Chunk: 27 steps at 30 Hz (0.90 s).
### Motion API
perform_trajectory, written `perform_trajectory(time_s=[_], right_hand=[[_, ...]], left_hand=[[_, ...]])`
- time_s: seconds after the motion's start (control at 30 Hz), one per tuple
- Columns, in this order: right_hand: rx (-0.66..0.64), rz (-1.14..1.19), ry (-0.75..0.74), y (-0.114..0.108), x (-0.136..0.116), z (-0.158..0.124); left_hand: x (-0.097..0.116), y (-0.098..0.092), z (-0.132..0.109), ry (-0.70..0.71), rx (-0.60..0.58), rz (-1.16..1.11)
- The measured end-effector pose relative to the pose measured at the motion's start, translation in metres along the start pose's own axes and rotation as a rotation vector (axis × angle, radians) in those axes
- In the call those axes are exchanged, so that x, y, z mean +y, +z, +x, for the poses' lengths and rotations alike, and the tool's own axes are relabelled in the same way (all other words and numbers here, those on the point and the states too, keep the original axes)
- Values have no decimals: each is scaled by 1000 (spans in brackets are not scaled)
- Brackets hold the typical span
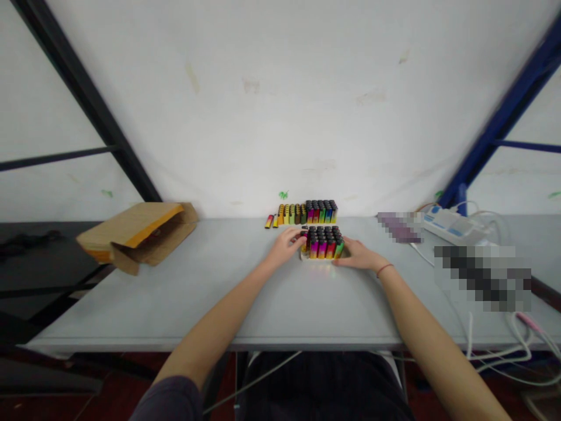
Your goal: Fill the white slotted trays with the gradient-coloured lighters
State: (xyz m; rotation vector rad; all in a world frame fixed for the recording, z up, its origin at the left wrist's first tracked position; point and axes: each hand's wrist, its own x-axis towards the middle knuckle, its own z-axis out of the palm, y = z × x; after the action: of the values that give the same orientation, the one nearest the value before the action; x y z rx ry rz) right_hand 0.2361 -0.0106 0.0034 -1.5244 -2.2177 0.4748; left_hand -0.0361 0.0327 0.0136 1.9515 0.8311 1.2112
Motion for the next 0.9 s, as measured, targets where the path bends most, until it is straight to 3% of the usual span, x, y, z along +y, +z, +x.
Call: perform_trajectory(time_s=[0.47,0.9], right_hand=[[-38,-51,12,0,-1,0],[-42,-40,3,1,3,2]], left_hand=[[-4,7,-4,50,50,30],[-15,8,-5,244,9,372]])
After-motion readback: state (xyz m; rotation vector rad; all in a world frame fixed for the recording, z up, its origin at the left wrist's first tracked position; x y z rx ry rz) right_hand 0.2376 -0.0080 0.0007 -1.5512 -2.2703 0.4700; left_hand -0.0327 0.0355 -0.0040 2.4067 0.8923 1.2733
